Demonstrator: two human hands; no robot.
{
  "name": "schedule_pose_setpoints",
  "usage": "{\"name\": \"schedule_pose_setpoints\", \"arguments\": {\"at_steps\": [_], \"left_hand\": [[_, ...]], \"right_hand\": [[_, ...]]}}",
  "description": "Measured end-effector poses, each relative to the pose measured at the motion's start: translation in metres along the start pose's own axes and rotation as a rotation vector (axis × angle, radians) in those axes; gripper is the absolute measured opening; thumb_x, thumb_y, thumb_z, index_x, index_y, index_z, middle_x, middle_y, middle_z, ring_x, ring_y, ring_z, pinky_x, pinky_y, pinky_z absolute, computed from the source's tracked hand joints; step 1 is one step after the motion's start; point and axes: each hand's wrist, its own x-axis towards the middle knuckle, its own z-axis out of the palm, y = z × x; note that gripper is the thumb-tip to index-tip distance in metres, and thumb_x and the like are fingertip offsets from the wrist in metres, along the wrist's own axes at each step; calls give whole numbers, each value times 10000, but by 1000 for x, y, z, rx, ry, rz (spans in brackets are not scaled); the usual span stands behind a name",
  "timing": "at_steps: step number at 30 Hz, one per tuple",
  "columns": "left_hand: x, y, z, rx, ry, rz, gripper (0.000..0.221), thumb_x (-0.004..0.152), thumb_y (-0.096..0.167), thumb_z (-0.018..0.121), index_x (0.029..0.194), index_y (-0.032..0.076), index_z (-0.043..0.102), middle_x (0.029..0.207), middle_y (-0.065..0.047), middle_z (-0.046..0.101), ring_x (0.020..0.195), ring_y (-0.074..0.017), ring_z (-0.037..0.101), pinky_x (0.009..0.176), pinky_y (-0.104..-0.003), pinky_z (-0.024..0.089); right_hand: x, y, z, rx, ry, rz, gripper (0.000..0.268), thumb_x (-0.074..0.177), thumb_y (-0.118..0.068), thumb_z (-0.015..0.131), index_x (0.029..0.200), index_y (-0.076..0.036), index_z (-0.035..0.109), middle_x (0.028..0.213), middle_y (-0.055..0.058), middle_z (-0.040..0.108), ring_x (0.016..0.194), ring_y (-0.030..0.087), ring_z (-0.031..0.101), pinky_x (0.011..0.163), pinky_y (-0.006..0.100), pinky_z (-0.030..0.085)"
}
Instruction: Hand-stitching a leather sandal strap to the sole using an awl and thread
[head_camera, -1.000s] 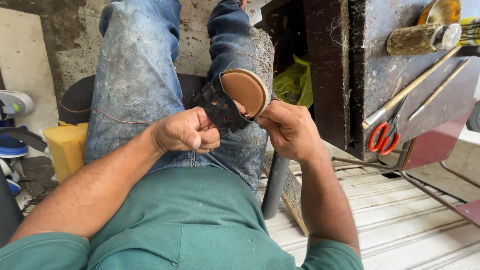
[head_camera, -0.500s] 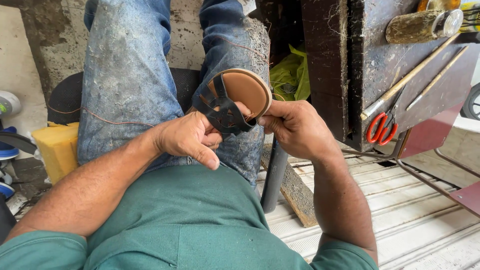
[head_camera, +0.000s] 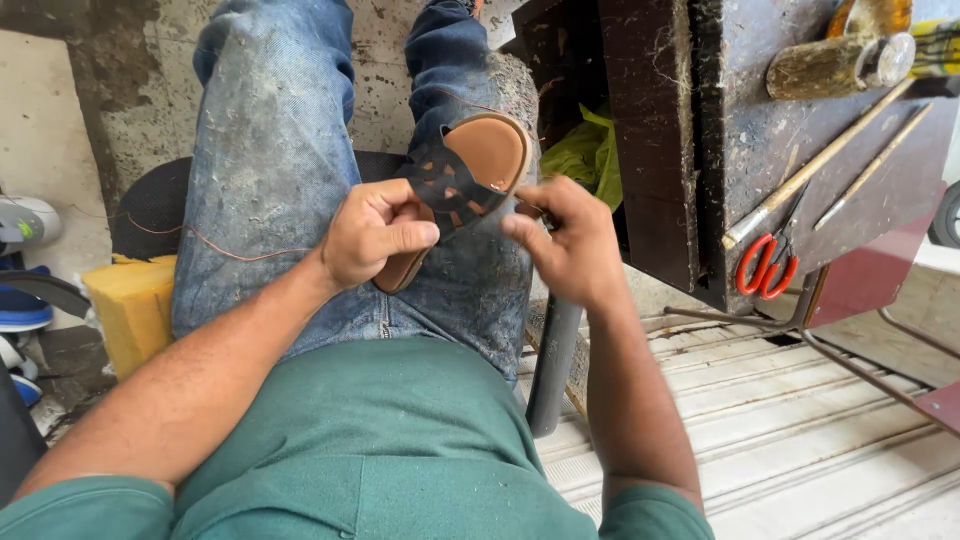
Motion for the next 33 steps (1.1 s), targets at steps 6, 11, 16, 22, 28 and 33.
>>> {"name": "schedule_pose_setpoints", "arguments": {"at_steps": [6, 11, 16, 22, 28, 33], "left_hand": [[13, -36, -8, 25, 215, -25, 237, 795, 186, 840, 1004, 96, 777, 581, 81, 380, 554, 7, 374, 538, -146, 333], [8, -32, -7, -71, 314, -12, 372, 823, 113, 783, 1165, -14, 708, 783, -62, 640, 585, -46, 578, 555, -173, 493], [-9, 6, 19, 479, 319, 184, 534, 758, 211, 889, 1225, 50, 686, 1267, -160, 618, 1157, -263, 606, 1025, -386, 494], [6, -17, 20, 905, 392, 432, 625, 591, 108, 996, 1097, 85, 629, 1263, -165, 476, 1162, -405, 593, 1023, -480, 490], [0, -37, 14, 981, 413, 554, 420, 684, 127, 951, 1008, 110, 686, 1330, -137, 494, 1196, -357, 601, 978, -403, 549], [-1, -25, 9, 960, 432, 544, 444, 681, 100, 953, 1011, 89, 656, 1257, -164, 452, 1211, -405, 581, 972, -380, 571]], "right_hand": [[18, 48, 16, -9, -33, 117, 266, 873, -238, 883, 875, -27, 721, 619, 166, 576, 572, 254, 561, 557, 409, 442], [20, 44, 15, -263, 82, 143, 551, 838, -524, 892, 700, -92, 579, 602, 170, 554, 580, 355, 612, 557, 407, 476], [33, 24, 7, -552, -143, 458, 797, 846, -848, 578, 785, -58, 670, 710, 279, 639, 793, 527, 670, 715, 612, 515], [34, 34, -14, -778, -249, 297, 710, 858, -802, 598, 876, -98, 691, 802, 171, 637, 747, 469, 692, 662, 577, 557], [18, 58, -30, -874, -297, 290, 279, 846, -429, 760, 998, -199, 718, 1045, 84, 544, 692, 482, 699, 637, 560, 602], [-23, 0, 20, -592, -326, 294, 430, 825, -107, 792, 1198, -169, 588, 1288, 149, 447, 726, 544, 710, 678, 611, 621]]}}
